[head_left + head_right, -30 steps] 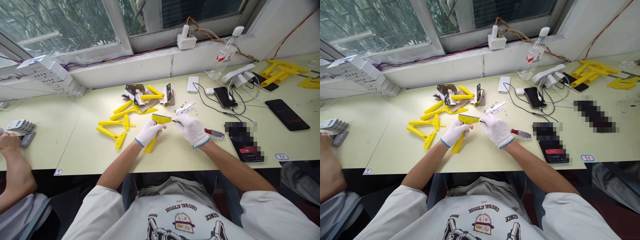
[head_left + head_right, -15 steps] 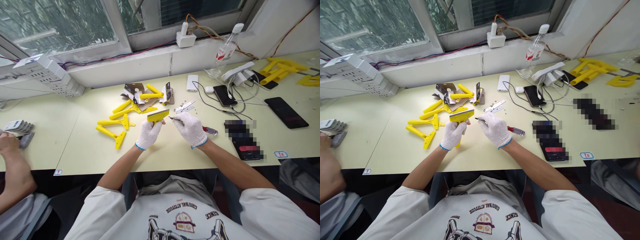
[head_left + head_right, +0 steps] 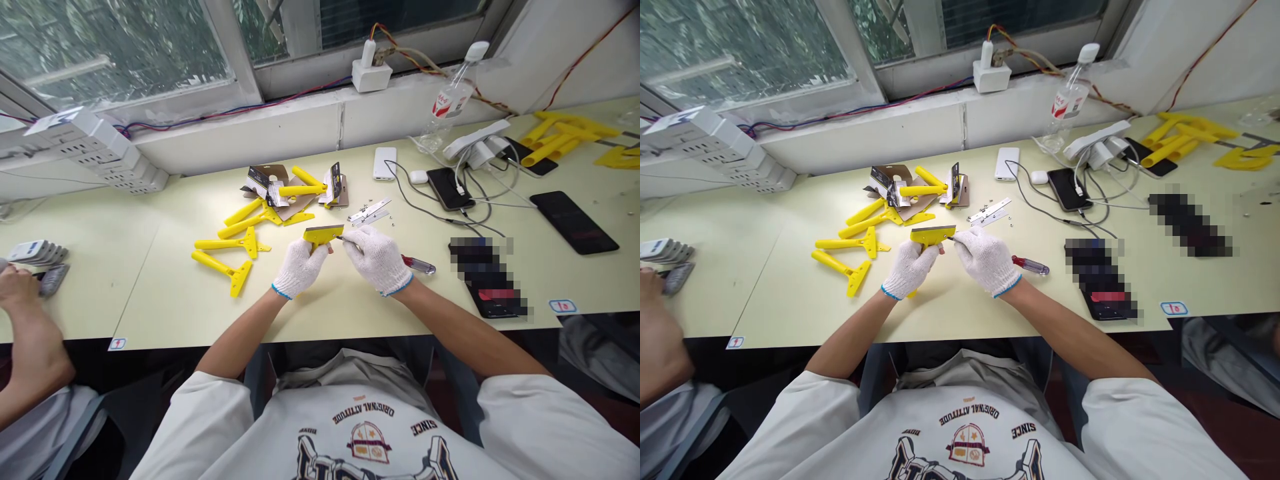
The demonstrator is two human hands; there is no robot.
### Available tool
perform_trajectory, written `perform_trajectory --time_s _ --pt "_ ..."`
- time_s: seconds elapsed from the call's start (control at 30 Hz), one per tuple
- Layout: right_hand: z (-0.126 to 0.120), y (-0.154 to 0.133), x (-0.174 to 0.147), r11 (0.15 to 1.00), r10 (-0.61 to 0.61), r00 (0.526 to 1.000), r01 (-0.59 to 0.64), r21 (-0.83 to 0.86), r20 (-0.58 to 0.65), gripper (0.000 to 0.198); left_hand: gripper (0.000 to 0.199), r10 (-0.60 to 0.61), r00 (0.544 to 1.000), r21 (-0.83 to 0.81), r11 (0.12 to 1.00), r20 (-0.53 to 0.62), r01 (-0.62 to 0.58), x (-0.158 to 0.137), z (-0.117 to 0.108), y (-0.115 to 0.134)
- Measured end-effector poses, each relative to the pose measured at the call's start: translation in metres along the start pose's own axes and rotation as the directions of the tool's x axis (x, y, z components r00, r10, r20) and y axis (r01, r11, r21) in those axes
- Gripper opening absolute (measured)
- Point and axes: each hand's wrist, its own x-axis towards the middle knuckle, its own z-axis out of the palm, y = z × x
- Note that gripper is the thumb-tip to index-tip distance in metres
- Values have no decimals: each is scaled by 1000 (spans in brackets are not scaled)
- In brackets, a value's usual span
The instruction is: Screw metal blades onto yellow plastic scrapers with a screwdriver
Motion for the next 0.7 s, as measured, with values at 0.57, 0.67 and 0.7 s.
perform_trajectory --time_s 0.57,0.67,0.7 --pt "0 -1 1 996 -37 996 44 -81 85 44 32 275 961 252 931 -9 -264 0 4 -16" --pt "0 -1 0 996 -40 995 48 -80 96 46 43 294 956 318 907 -7 -277 -1 8 -21" --pt "0 -1 0 996 -39 994 47 -78 100 46 44 290 957 349 897 -5 -271 -1 10 -23"
